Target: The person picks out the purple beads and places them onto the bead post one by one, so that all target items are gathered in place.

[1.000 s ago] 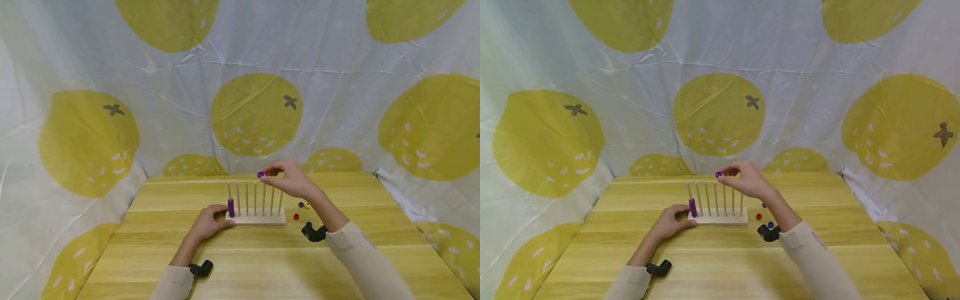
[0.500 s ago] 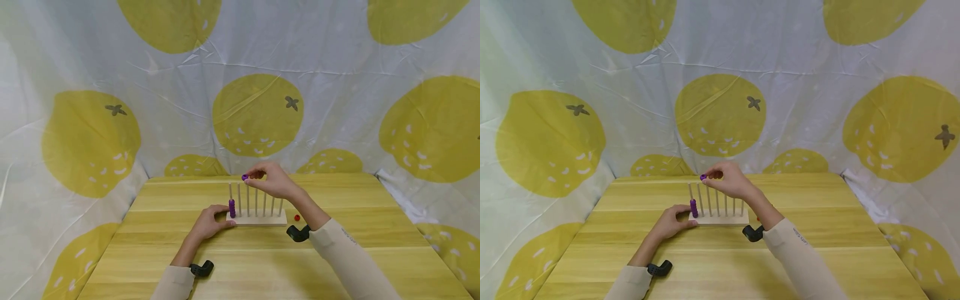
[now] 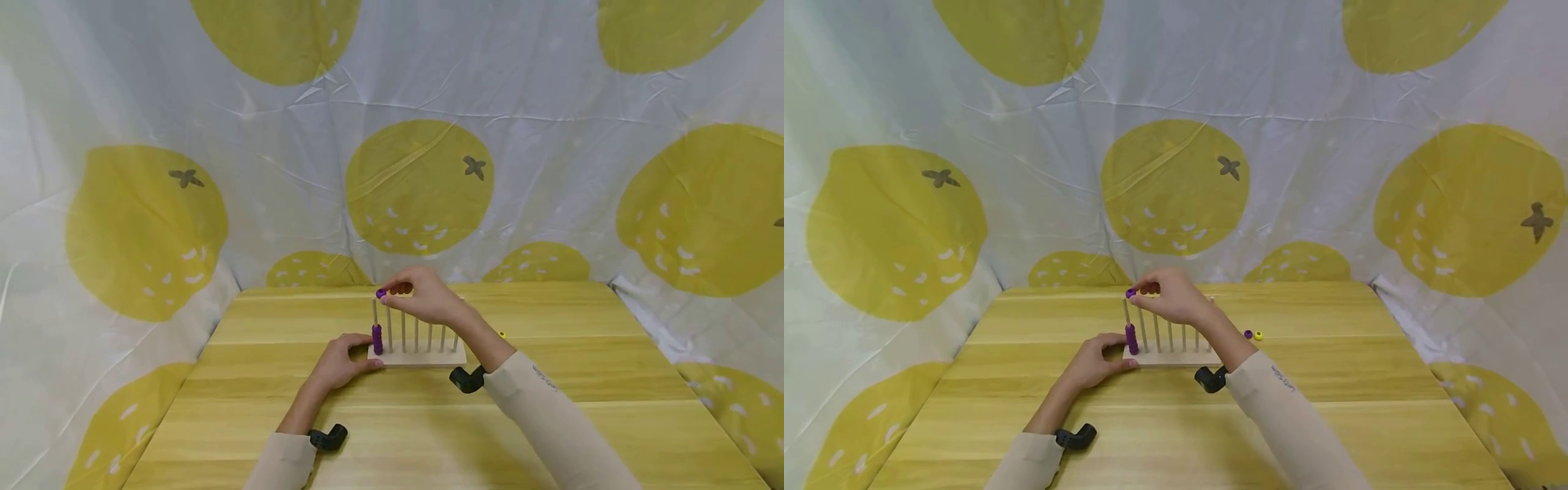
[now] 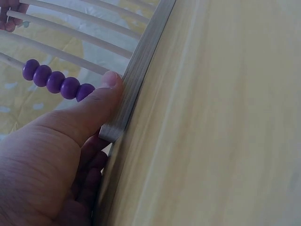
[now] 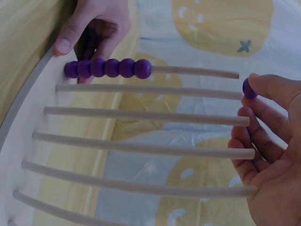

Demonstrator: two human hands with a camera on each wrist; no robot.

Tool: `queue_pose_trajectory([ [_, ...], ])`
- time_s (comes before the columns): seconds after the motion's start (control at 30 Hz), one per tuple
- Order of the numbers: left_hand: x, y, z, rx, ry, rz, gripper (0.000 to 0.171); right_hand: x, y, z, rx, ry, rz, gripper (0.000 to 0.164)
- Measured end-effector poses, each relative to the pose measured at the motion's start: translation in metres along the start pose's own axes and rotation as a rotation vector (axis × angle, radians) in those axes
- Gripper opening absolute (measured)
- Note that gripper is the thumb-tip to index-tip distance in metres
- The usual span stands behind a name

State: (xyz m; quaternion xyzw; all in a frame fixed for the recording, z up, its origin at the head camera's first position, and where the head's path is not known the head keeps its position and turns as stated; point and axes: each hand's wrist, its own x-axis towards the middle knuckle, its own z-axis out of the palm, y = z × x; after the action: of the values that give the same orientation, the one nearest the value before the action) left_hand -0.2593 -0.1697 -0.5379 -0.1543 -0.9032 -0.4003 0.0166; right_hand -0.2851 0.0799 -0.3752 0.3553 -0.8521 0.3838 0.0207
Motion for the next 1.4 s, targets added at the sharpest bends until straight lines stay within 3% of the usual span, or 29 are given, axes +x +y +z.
queue_pose_trajectory([
  [1.0, 0.0, -0.002, 0.0, 0.006, 0.01, 0.02, 0.053, 0.012, -0.002, 0.009, -0.09, -0.051, -0.046, 0.017],
  [1.4, 0.0, -0.003, 0.0, -0.004, 0.006, 0.019, 0.052, 0.009, -0.002, 0.006, -0.09, -0.052, -0.036, 0.028],
])
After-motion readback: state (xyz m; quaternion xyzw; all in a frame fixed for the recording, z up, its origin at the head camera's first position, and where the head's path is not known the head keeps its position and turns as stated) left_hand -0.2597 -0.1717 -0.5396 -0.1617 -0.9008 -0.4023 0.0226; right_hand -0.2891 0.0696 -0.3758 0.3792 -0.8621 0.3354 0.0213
